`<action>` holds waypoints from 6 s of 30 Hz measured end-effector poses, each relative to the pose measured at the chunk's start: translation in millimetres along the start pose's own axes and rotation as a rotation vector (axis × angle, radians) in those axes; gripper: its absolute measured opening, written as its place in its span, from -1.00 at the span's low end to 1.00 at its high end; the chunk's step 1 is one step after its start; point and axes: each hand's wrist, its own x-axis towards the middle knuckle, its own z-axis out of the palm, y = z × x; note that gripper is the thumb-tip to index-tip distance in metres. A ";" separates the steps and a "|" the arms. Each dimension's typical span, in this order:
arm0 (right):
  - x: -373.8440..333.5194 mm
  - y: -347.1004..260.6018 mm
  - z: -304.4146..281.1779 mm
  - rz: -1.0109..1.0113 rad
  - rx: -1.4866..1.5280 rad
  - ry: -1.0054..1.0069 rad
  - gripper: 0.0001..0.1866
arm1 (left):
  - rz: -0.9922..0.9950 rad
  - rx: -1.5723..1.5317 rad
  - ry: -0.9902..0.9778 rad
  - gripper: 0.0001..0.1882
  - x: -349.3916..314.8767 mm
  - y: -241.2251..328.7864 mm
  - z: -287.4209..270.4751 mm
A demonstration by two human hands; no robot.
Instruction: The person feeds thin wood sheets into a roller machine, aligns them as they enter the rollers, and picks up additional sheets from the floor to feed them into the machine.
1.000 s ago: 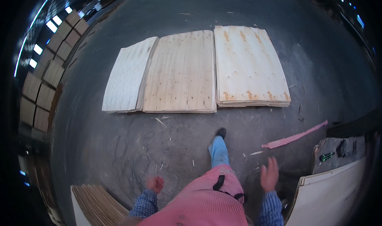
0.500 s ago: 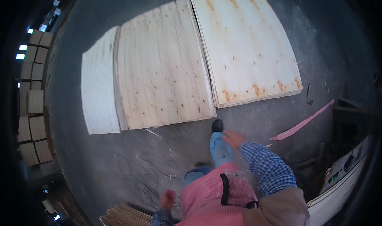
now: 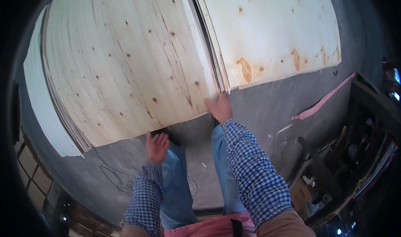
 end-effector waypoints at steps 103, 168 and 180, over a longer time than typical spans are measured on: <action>-41.0 92.2 -224.9 0.462 0.629 -0.271 -0.31 | 0.228 1.158 -0.164 -0.28 15.7 117.0 -295.6; -435.3 -120.5 -322.9 -0.404 0.213 -0.442 -0.50 | 0.736 1.004 0.022 -0.65 -493.6 82.1 -199.1; -537.6 5.5 -344.1 0.066 0.540 -0.409 -0.51 | 0.620 1.010 -0.012 -0.62 -572.0 71.7 -292.4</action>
